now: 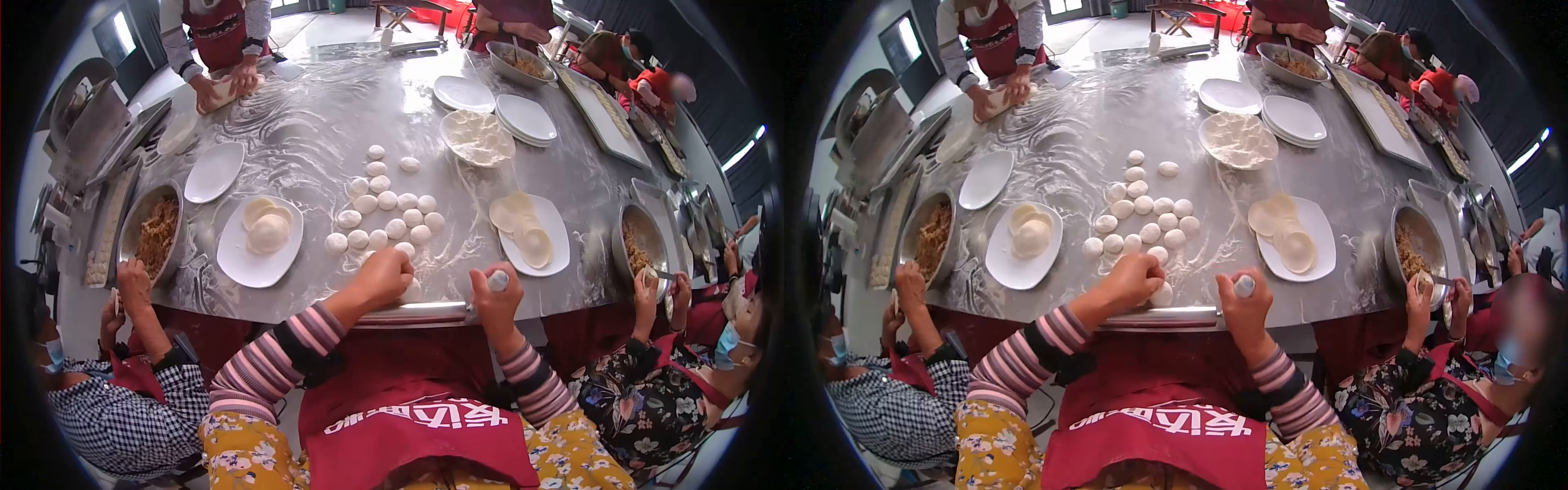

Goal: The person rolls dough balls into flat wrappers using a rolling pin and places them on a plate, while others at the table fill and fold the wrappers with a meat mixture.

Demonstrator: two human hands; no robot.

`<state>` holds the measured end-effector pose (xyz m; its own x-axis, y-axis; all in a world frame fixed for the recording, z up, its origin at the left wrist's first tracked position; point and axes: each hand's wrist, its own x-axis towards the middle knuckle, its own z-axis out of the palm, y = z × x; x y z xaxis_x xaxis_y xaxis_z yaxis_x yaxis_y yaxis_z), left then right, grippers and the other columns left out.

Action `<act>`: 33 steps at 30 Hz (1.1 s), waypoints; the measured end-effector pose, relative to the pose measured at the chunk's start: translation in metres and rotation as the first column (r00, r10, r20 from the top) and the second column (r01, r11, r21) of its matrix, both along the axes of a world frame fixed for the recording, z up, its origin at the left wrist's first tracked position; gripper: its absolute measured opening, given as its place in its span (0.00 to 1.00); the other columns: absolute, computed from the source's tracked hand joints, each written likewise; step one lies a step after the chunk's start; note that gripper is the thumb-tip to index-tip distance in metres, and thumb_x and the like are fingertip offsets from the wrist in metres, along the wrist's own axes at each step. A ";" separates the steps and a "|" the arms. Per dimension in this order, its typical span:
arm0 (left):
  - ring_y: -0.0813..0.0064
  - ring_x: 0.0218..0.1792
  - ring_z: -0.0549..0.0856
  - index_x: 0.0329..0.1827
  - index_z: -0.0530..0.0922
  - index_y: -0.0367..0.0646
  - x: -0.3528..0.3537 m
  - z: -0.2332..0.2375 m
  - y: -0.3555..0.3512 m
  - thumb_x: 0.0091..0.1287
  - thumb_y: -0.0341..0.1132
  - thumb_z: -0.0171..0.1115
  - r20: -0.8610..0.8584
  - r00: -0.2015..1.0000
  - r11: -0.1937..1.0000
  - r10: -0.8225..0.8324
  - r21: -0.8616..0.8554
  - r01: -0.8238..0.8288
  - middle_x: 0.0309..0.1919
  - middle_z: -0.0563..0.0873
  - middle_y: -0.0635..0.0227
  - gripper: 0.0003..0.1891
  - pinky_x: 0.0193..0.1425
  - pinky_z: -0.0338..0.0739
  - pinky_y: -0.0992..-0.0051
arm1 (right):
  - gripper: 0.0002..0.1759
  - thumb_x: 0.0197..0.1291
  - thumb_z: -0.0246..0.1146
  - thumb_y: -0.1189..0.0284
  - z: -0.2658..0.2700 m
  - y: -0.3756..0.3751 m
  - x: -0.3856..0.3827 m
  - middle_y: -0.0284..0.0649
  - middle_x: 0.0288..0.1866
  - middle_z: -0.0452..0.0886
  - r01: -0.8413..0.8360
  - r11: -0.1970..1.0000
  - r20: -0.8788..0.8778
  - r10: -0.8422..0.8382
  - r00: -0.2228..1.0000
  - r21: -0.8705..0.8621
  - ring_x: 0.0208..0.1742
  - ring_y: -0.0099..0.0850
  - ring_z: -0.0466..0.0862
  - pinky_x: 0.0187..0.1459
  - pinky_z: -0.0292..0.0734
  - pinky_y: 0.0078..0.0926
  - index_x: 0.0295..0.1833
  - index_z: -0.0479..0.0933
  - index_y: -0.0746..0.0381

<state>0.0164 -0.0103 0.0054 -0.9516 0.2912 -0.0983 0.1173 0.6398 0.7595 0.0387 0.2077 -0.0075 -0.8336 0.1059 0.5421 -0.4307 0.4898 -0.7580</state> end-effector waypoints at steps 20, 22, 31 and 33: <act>0.60 0.32 0.83 0.31 0.78 0.38 -0.019 -0.005 0.009 0.54 0.30 0.62 0.000 0.981 0.978 -0.196 -0.069 0.196 0.27 0.83 0.56 0.05 0.36 0.74 0.66 | 0.13 0.46 0.70 0.77 0.013 -0.019 -0.040 0.43 0.21 0.75 -0.008 0.997 0.143 0.019 0.990 -0.075 0.22 0.41 0.76 0.26 0.71 0.34 0.29 0.69 0.62; 0.60 0.32 0.83 0.31 0.78 0.38 -0.012 -0.003 -0.001 0.54 0.30 0.62 -0.028 0.983 0.983 -0.182 -0.034 0.181 0.27 0.83 0.56 0.05 0.36 0.74 0.66 | 0.13 0.46 0.70 0.77 0.012 -0.009 -0.009 0.43 0.21 0.74 0.018 1.000 -0.027 -0.019 0.999 -0.021 0.22 0.41 0.76 0.26 0.70 0.33 0.29 0.69 0.62; 0.56 0.35 0.82 0.33 0.77 0.39 -0.013 0.009 0.005 0.55 0.29 0.61 -0.072 0.980 0.978 -0.188 -0.107 0.179 0.30 0.83 0.55 0.05 0.38 0.74 0.65 | 0.13 0.47 0.69 0.77 0.017 -0.025 -0.052 0.43 0.20 0.74 -0.035 0.999 -0.026 0.034 0.999 -0.037 0.21 0.39 0.75 0.25 0.69 0.32 0.29 0.69 0.63; 0.58 0.35 0.83 0.34 0.78 0.40 -0.009 0.013 0.005 0.56 0.29 0.60 -0.002 0.963 0.958 -0.268 -0.103 0.267 0.30 0.83 0.56 0.05 0.38 0.75 0.66 | 0.13 0.46 0.69 0.78 0.010 -0.014 -0.028 0.43 0.20 0.74 -0.014 0.999 -0.010 0.014 1.000 -0.034 0.20 0.39 0.75 0.25 0.69 0.32 0.29 0.68 0.63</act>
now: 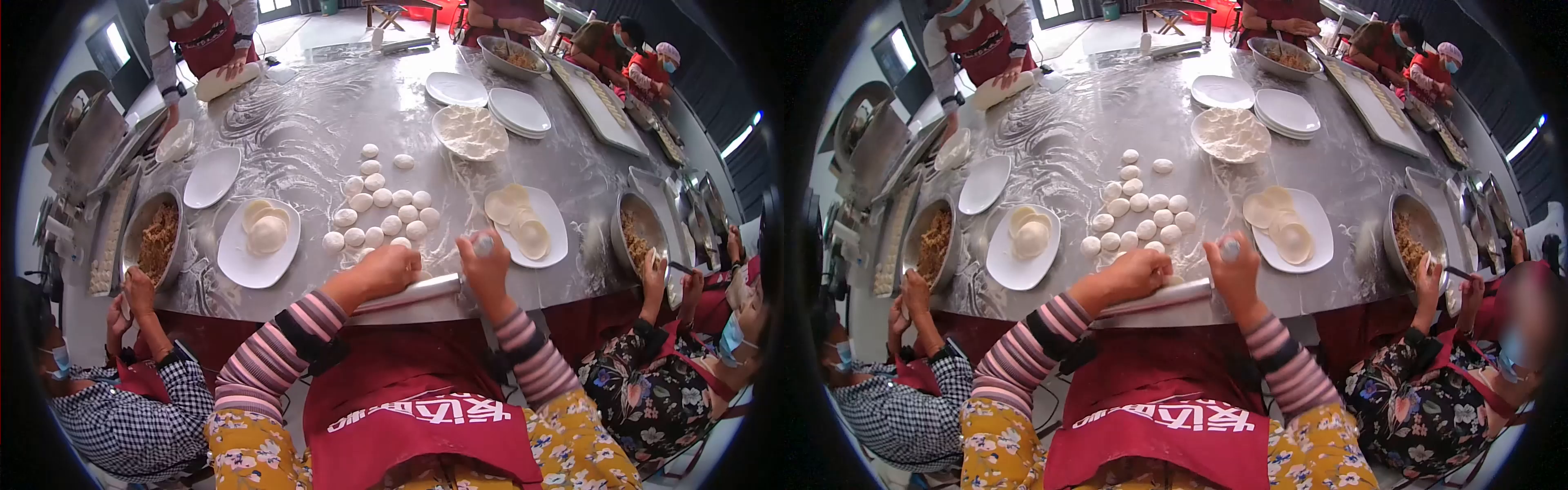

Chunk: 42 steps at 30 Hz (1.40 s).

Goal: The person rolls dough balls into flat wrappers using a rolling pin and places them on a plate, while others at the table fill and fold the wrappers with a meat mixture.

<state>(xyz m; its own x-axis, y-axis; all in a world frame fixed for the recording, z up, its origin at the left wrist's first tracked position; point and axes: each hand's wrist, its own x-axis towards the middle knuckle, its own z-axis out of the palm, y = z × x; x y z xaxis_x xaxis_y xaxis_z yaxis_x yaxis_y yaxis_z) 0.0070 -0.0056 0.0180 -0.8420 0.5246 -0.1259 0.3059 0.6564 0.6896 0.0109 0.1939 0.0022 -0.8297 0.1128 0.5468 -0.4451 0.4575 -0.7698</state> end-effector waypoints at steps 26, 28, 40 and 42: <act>0.56 0.33 0.83 0.32 0.80 0.38 -0.004 0.001 0.008 0.57 0.33 0.60 -0.058 0.995 0.994 0.075 -0.077 -0.080 0.29 0.83 0.52 0.07 0.37 0.75 0.64 | 0.13 0.47 0.70 0.75 0.009 -0.010 -0.025 0.45 0.21 0.76 -0.016 0.998 -0.004 0.017 1.000 0.058 0.21 0.43 0.77 0.24 0.70 0.34 0.33 0.70 0.64; 0.55 0.33 0.83 0.32 0.80 0.39 -0.002 0.005 0.006 0.57 0.33 0.59 0.002 1.000 0.997 0.013 -0.073 -0.013 0.29 0.83 0.52 0.07 0.37 0.75 0.64 | 0.13 0.48 0.70 0.75 0.003 0.003 0.007 0.46 0.20 0.75 0.024 1.000 -0.001 -0.024 1.000 0.016 0.21 0.43 0.76 0.24 0.70 0.34 0.31 0.70 0.63; 0.51 0.34 0.81 0.33 0.77 0.35 -0.004 0.001 0.012 0.58 0.34 0.58 -0.014 0.999 0.994 0.050 -0.097 -0.051 0.31 0.82 0.48 0.09 0.37 0.72 0.58 | 0.14 0.47 0.70 0.76 0.012 -0.005 -0.007 0.44 0.21 0.74 0.057 0.996 -0.076 -0.052 0.996 0.069 0.21 0.44 0.76 0.23 0.70 0.34 0.29 0.68 0.63; 0.52 0.34 0.81 0.33 0.76 0.35 0.001 -0.006 0.006 0.57 0.32 0.58 0.012 0.994 0.994 0.108 -0.009 -0.108 0.31 0.82 0.49 0.08 0.37 0.72 0.59 | 0.14 0.47 0.70 0.76 0.000 0.007 0.021 0.44 0.21 0.74 0.069 0.993 -0.083 -0.061 0.995 0.100 0.21 0.44 0.76 0.23 0.70 0.34 0.29 0.68 0.63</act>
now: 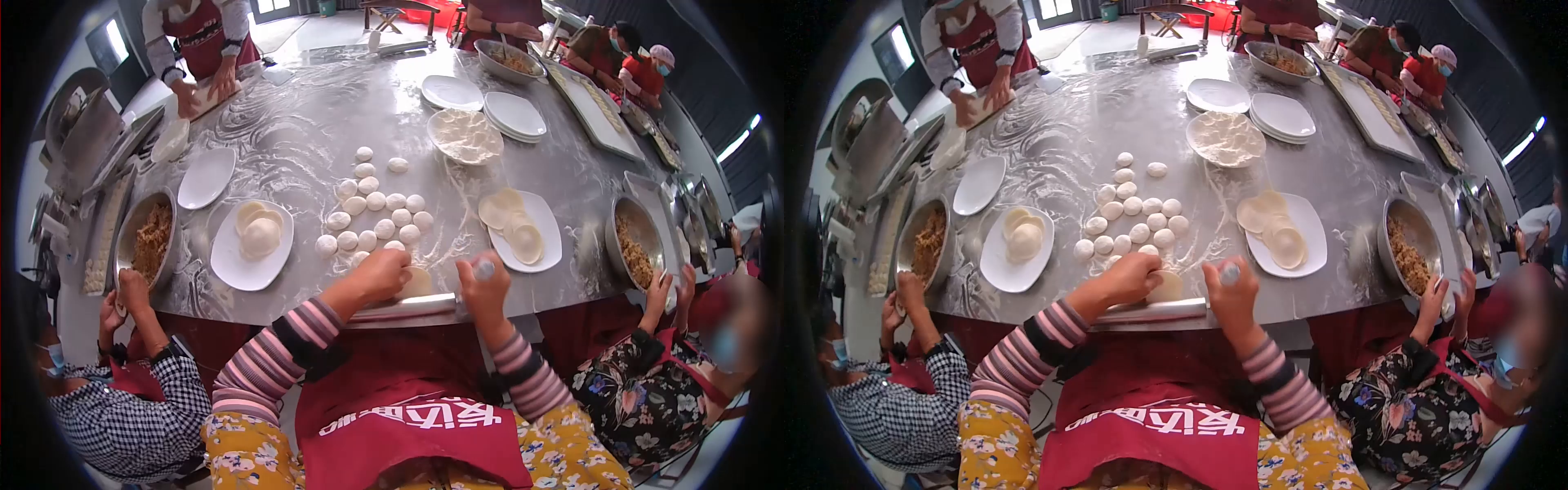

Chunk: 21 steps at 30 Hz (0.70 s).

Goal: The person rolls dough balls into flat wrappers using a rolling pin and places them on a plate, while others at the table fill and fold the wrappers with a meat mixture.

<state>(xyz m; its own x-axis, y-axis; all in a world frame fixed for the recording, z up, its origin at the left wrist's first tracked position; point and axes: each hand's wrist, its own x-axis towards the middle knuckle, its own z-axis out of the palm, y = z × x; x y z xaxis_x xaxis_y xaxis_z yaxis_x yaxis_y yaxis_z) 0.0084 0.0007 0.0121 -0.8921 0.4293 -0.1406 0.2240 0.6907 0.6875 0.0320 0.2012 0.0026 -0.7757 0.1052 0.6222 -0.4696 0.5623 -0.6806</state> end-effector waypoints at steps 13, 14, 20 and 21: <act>0.52 0.32 0.81 0.33 0.76 0.34 0.001 -0.004 -0.002 0.59 0.32 0.56 -0.022 0.995 0.985 0.101 0.145 -0.096 0.29 0.81 0.47 0.09 0.37 0.72 0.62 | 0.14 0.47 0.70 0.76 0.002 -0.002 -0.001 0.45 0.22 0.75 0.044 0.999 0.021 -0.044 0.999 0.000 0.22 0.45 0.76 0.24 0.69 0.35 0.30 0.69 0.62; 0.52 0.34 0.81 0.33 0.76 0.33 0.002 -0.010 -0.006 0.58 0.31 0.57 0.056 0.992 0.979 0.109 0.166 -0.117 0.30 0.81 0.46 0.08 0.38 0.73 0.63 | 0.14 0.47 0.70 0.76 -0.004 0.003 0.009 0.45 0.22 0.75 0.038 0.999 0.025 -0.038 0.999 0.005 0.22 0.45 0.76 0.24 0.69 0.35 0.30 0.69 0.62; 0.54 0.35 0.82 0.36 0.77 0.35 0.010 0.006 -0.002 0.61 0.34 0.56 -0.012 0.996 0.995 0.083 0.056 -0.083 0.31 0.82 0.50 0.09 0.40 0.74 0.63 | 0.13 0.47 0.70 0.76 0.001 -0.016 -0.032 0.43 0.21 0.74 0.052 0.994 -0.028 -0.055 0.998 -0.093 0.20 0.41 0.74 0.23 0.69 0.32 0.29 0.69 0.62; 0.54 0.35 0.82 0.36 0.77 0.35 0.007 0.007 0.001 0.61 0.34 0.56 -0.017 0.997 0.996 0.076 0.049 -0.075 0.31 0.82 0.50 0.09 0.40 0.74 0.63 | 0.13 0.47 0.70 0.76 0.000 -0.021 -0.044 0.43 0.20 0.74 0.010 0.995 0.000 -0.010 1.000 -0.099 0.19 0.41 0.74 0.23 0.69 0.32 0.29 0.69 0.62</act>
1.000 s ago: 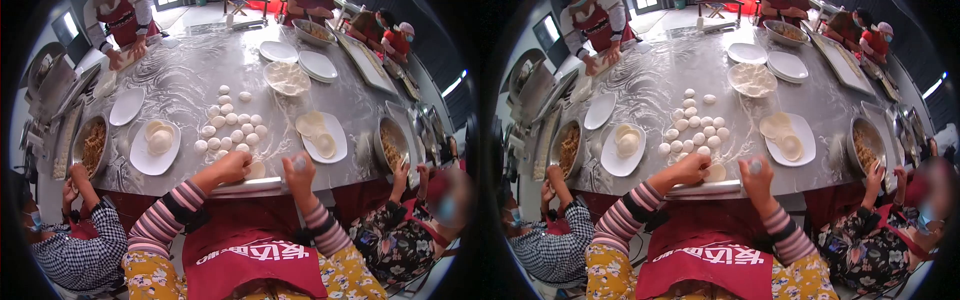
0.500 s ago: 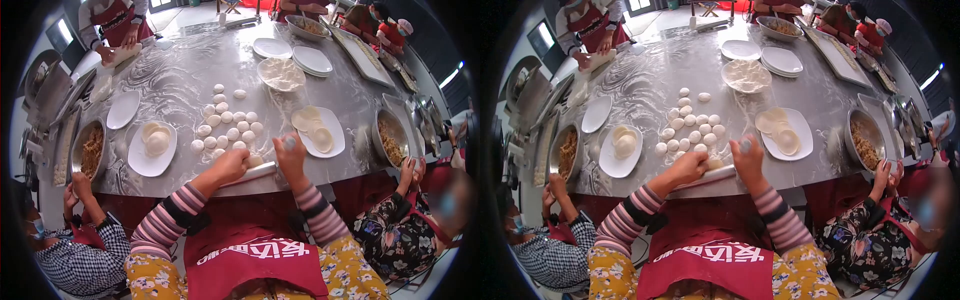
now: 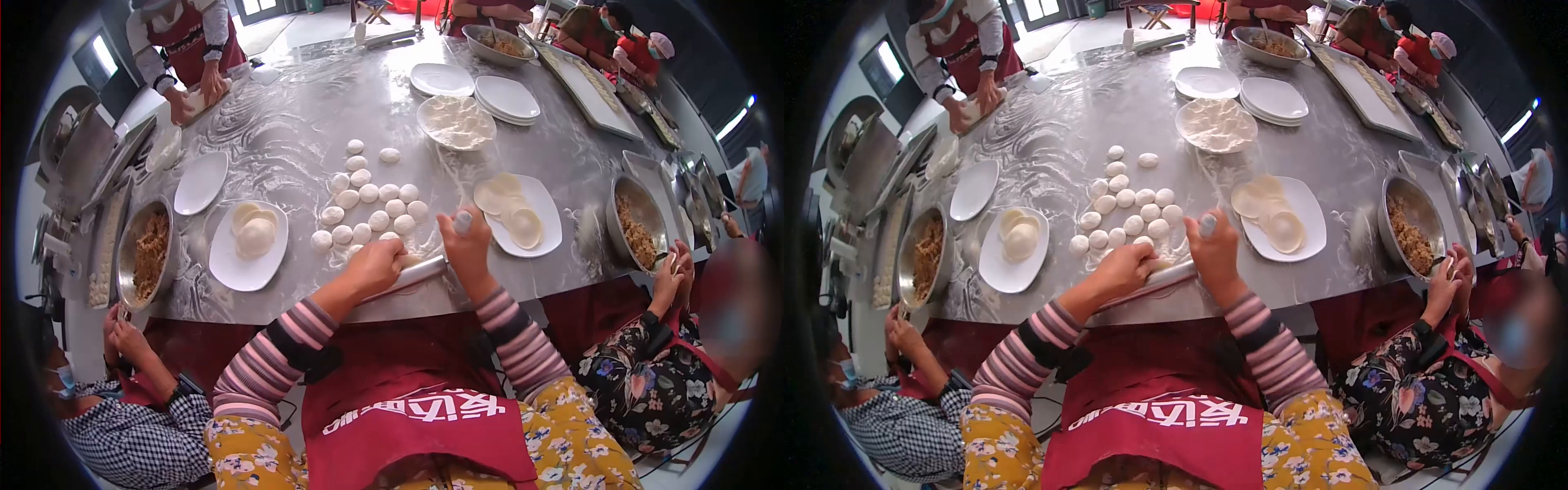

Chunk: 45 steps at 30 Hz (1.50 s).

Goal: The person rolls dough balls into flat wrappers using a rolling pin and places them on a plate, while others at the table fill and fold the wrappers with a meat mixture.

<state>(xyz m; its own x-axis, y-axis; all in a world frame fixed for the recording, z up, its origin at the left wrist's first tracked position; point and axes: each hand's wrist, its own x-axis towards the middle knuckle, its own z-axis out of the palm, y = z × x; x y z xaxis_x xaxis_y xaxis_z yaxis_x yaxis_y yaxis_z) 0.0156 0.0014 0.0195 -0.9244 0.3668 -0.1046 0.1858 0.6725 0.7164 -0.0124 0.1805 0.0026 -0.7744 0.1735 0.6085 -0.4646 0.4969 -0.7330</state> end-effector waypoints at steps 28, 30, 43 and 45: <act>0.64 0.33 0.82 0.39 0.75 0.34 -0.077 0.007 0.089 0.59 0.31 0.58 0.073 0.985 0.939 -0.157 0.320 0.126 0.32 0.82 0.55 0.09 0.38 0.74 0.69 | 0.14 0.47 0.71 0.76 0.006 0.030 0.078 0.43 0.21 0.73 -0.133 0.982 0.070 0.143 0.987 -0.132 0.19 0.39 0.74 0.22 0.69 0.29 0.30 0.69 0.62; 0.66 0.39 0.82 0.45 0.73 0.34 -0.102 0.011 0.114 0.61 0.31 0.57 0.245 0.959 0.737 -0.140 0.673 -0.064 0.37 0.82 0.55 0.12 0.40 0.75 0.72 | 0.14 0.48 0.71 0.76 0.006 0.031 0.076 0.43 0.21 0.73 -0.158 0.973 0.082 0.174 0.981 -0.166 0.19 0.39 0.74 0.22 0.69 0.29 0.30 0.69 0.62; 0.57 0.44 0.79 0.32 0.78 0.40 -0.102 0.009 0.042 0.51 0.27 0.57 -0.410 0.770 0.799 -0.489 -0.565 0.206 0.36 0.79 0.59 0.06 0.46 0.74 0.64 | 0.13 0.50 0.70 0.73 0.005 0.029 0.065 0.43 0.16 0.71 -0.161 0.972 0.079 0.176 0.981 -0.174 0.15 0.39 0.73 0.19 0.68 0.29 0.29 0.70 0.61; 0.57 0.44 0.78 0.31 0.78 0.40 -0.105 0.013 0.039 0.51 0.27 0.58 -0.428 0.754 0.793 -0.499 -0.576 0.198 0.35 0.79 0.58 0.05 0.46 0.74 0.64 | 0.13 0.50 0.70 0.72 0.002 0.028 0.064 0.45 0.18 0.73 -0.127 0.984 0.096 0.140 0.986 -0.127 0.18 0.45 0.75 0.20 0.69 0.32 0.30 0.70 0.61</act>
<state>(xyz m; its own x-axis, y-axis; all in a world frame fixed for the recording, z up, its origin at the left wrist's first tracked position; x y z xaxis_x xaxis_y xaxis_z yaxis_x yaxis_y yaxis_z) -0.0897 0.0404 0.0325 -0.6897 0.7155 0.1115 0.7221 0.6911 0.0315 0.0520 0.2082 0.0051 -0.8536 0.1314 0.5040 -0.4384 0.3411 -0.8315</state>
